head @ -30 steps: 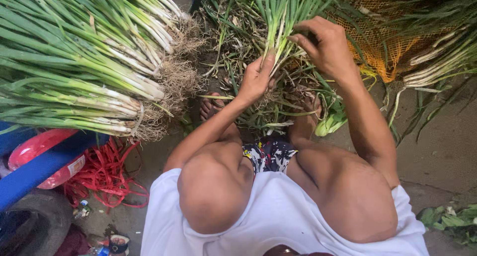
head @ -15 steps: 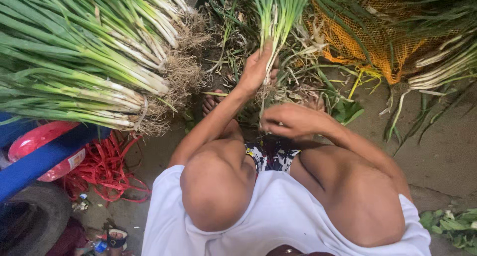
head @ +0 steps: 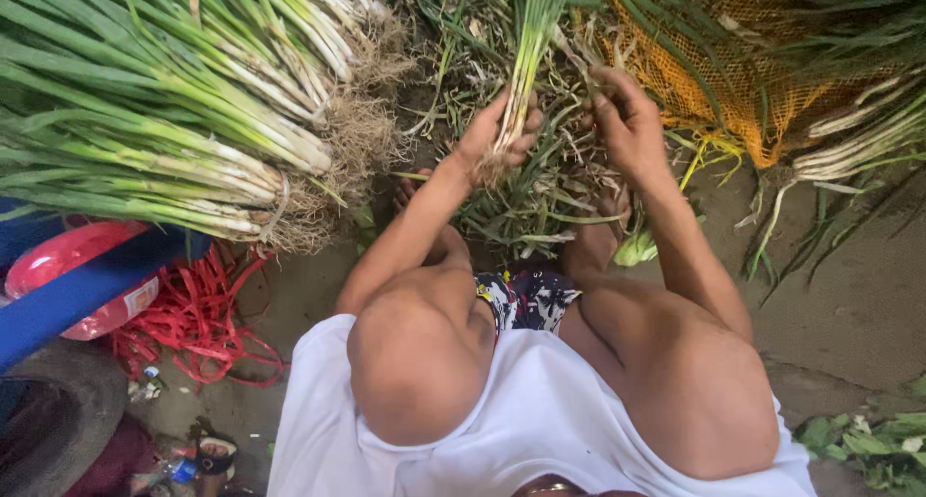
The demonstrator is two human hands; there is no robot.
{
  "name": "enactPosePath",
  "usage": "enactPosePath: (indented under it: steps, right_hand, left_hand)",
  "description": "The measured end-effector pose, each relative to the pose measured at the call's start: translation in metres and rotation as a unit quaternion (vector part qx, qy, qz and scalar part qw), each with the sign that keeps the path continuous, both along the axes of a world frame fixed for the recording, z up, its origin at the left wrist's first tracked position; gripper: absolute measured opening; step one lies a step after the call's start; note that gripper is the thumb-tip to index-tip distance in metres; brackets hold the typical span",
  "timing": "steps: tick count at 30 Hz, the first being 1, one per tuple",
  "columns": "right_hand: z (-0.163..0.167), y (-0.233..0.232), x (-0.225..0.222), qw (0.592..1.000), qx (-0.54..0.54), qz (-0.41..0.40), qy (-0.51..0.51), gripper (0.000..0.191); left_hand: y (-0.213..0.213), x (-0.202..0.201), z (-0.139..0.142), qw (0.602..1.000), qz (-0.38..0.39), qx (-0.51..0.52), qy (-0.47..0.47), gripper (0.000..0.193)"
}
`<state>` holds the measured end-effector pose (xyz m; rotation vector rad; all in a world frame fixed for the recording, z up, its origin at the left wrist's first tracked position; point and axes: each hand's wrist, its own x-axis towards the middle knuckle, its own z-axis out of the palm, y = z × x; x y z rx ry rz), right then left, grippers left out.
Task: The person sits on the ground trimming and stripping outer leaves and roots from scallions, gathering the cleaned stalks into a bunch, and tying the bunch with a red rubber band. They set the finished tied bunch aside with other completed bunches.
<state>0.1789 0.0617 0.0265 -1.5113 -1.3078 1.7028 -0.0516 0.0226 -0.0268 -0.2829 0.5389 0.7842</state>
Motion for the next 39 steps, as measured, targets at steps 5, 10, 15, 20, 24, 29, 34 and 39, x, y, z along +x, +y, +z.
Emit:
enactPosePath:
  steps: [5, 10, 15, 20, 24, 29, 34, 39]
  right_hand:
    - [-0.014, 0.000, -0.016, 0.996, 0.078, 0.011, 0.036, 0.024]
    - [-0.001, 0.021, -0.031, 0.954, 0.290, 0.035, -0.068, 0.026]
    - [0.007, 0.040, -0.033, 0.918, 0.369, 0.083, -0.122, 0.032]
    - [0.008, 0.040, -0.031, 0.919, 0.332, 0.154, -0.148, 0.018]
    - [0.008, 0.015, -0.039, 0.886, 0.405, 0.197, -0.113, 0.014]
    - [0.022, -0.044, -0.051, 0.912, 0.262, 0.310, -0.050, 0.011]
    - [0.045, -0.078, -0.058, 0.788, 0.031, 0.571, 0.229, 0.014]
    - [0.050, -0.038, -0.027, 0.863, 0.057, 0.463, 0.197, 0.014]
  left_hand:
    - [-0.011, -0.003, -0.007, 0.994, -0.005, 0.051, -0.093, 0.045]
    - [-0.013, 0.004, -0.010, 0.995, -0.034, 0.043, -0.084, 0.046]
    - [-0.013, 0.003, -0.006, 0.994, -0.080, 0.070, -0.018, 0.042]
    - [-0.009, 0.001, 0.009, 0.993, -0.087, 0.061, 0.044, 0.058]
    - [-0.008, 0.006, 0.014, 0.979, -0.093, 0.079, 0.163, 0.056]
    - [-0.004, 0.011, 0.002, 0.950, -0.079, 0.109, 0.281, 0.057]
    - [0.010, 0.007, -0.008, 0.978, -0.012, 0.096, 0.182, 0.062]
    - [0.008, -0.005, 0.005, 0.941, -0.069, 0.140, 0.300, 0.072]
